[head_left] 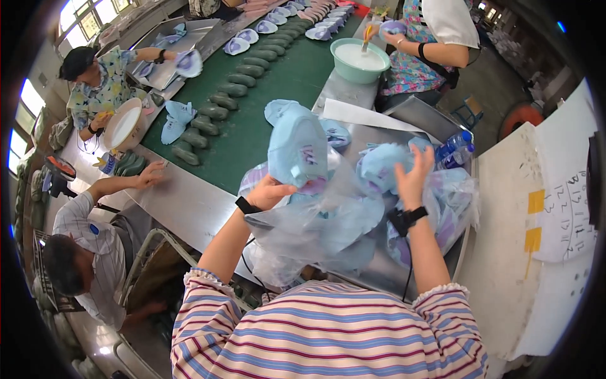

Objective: Packing blue fabric shoe components into plastic bags in a manufacturing environment.

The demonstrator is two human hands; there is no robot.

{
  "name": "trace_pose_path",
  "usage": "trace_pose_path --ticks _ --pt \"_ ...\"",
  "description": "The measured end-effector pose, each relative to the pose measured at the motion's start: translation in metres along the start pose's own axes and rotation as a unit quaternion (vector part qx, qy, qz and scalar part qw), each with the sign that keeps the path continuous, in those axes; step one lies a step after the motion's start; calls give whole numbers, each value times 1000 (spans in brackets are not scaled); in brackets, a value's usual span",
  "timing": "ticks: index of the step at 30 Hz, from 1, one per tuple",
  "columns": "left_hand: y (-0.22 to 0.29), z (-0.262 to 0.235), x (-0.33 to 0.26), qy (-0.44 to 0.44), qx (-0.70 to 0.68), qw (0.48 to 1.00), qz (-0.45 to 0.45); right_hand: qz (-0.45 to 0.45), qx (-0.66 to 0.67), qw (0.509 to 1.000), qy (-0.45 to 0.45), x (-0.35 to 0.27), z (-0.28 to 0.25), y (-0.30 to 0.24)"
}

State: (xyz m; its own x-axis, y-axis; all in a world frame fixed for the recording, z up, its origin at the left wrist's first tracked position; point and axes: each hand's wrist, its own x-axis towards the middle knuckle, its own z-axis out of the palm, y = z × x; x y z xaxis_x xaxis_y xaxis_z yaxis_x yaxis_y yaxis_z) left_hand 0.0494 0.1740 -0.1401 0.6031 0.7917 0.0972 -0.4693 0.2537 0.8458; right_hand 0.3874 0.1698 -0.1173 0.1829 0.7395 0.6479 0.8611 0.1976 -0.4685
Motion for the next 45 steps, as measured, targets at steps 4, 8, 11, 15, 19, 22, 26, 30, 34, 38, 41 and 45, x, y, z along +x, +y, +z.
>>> trace_pose_path --ticks 4,8,11,15,19,22,26,30,34,38,41,45 --pt "-13 2 6 -30 1 998 -47 211 445 825 -278 -32 33 -86" --pt "-11 -13 32 -14 629 754 189 477 592 570 -312 -46 70 -67" --pt "17 -73 28 180 791 509 288 440 539 712 -94 -40 61 -52" --pt "47 -144 -3 580 378 653 307 509 443 737 36 -16 48 -11" --pt "47 -130 5 513 352 720 307 215 291 916 -174 -48 60 -29" --pt "38 -51 17 260 421 856 150 -33 90 886 -453 -71 63 -58" --pt "-12 17 -46 -150 722 672 -66 -63 27 753 -654 -89 38 -70" --pt "-35 40 -106 -218 718 654 -94 -1 216 541 -813 -104 -1 -69" --pt "-61 46 -174 -313 714 603 -168 -126 191 541 -810 -154 -22 -35" --pt "-39 42 -154 -249 679 648 -240 -47 138 650 -746 -124 -17 -30" --pt "-27 48 -109 -137 680 715 -93 184 177 744 -618 -91 5 -38" --pt "-69 38 -61 -150 778 608 -42 -84 -113 771 -622 -84 66 4"
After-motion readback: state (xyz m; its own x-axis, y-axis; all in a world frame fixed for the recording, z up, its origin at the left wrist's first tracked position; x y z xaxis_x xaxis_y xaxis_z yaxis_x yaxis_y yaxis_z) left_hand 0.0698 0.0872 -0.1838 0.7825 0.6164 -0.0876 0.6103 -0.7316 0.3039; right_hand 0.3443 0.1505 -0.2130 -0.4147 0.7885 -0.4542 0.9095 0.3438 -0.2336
